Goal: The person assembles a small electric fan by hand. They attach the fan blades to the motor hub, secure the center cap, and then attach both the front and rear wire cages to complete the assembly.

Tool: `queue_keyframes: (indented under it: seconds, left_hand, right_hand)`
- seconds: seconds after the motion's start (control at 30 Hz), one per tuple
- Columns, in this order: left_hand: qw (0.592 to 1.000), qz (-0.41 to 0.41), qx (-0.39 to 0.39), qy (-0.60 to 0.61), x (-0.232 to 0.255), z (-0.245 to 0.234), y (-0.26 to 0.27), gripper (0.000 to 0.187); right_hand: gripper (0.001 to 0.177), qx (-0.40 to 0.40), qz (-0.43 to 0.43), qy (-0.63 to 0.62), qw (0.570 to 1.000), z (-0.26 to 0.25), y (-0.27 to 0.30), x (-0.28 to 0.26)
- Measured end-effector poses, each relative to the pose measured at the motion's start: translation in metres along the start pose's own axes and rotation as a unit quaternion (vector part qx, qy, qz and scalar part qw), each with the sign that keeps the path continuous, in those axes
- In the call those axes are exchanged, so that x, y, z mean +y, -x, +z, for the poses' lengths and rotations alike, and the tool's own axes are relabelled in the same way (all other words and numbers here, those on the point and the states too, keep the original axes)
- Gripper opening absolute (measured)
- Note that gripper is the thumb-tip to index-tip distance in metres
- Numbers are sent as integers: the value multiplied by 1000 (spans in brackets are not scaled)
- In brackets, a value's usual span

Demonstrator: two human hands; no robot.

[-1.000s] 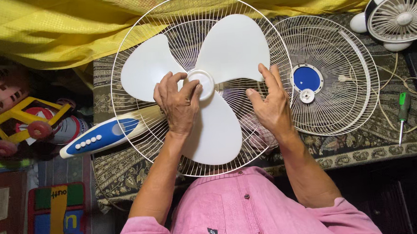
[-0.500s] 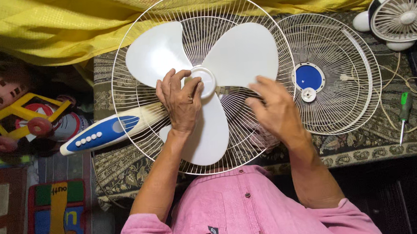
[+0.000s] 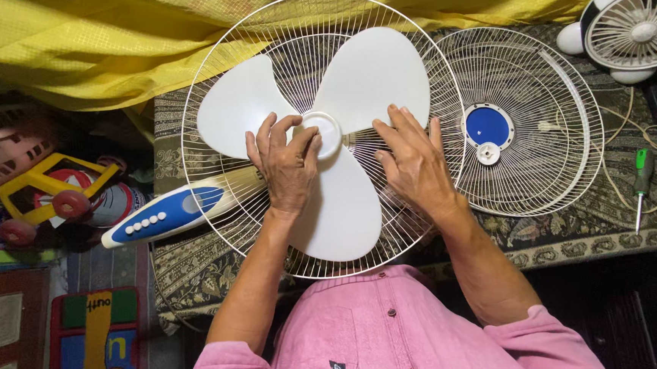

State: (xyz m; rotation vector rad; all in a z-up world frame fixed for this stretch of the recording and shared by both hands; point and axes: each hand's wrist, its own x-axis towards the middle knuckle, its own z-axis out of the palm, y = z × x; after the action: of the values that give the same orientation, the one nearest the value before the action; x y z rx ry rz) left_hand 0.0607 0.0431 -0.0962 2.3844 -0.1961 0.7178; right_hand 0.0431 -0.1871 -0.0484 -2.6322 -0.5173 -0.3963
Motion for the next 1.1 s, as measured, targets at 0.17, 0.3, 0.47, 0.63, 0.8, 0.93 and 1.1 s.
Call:
queue_keyframes:
  seconds: [0.17,0.3,0.47,0.63,0.8,0.93,1.1]
  left_hand:
    - [1000,6,-12,-10,6,-5,2,25]
    - [999,23,-32,-17,14,-2,2,36]
    - [996,62,-46,-46,33,-11,-3,37]
    - [992,114,-61,-3,79,-19,-10,33]
    - [976,166,-88,108,134,-8,-20,26]
    - [952,194,-165,168,171,9,-22,28]
    - [919,217,-258,203,216,57,-8,29]
  right_hand:
    - [37,34,10,-54,998,1,5,0]
    - [36,49,22,-67,996,-12,6,-11]
    - [33,108,41,-125,985,-27,13,-15]
    - [25,175,85,-191,962,-35,28,0]
    - [20,238,137,-201,940,-51,40,15]
    - [20,292,187,-172,922,-59,62,46]
    - [24,275,330,-270,862,-46,90,112]
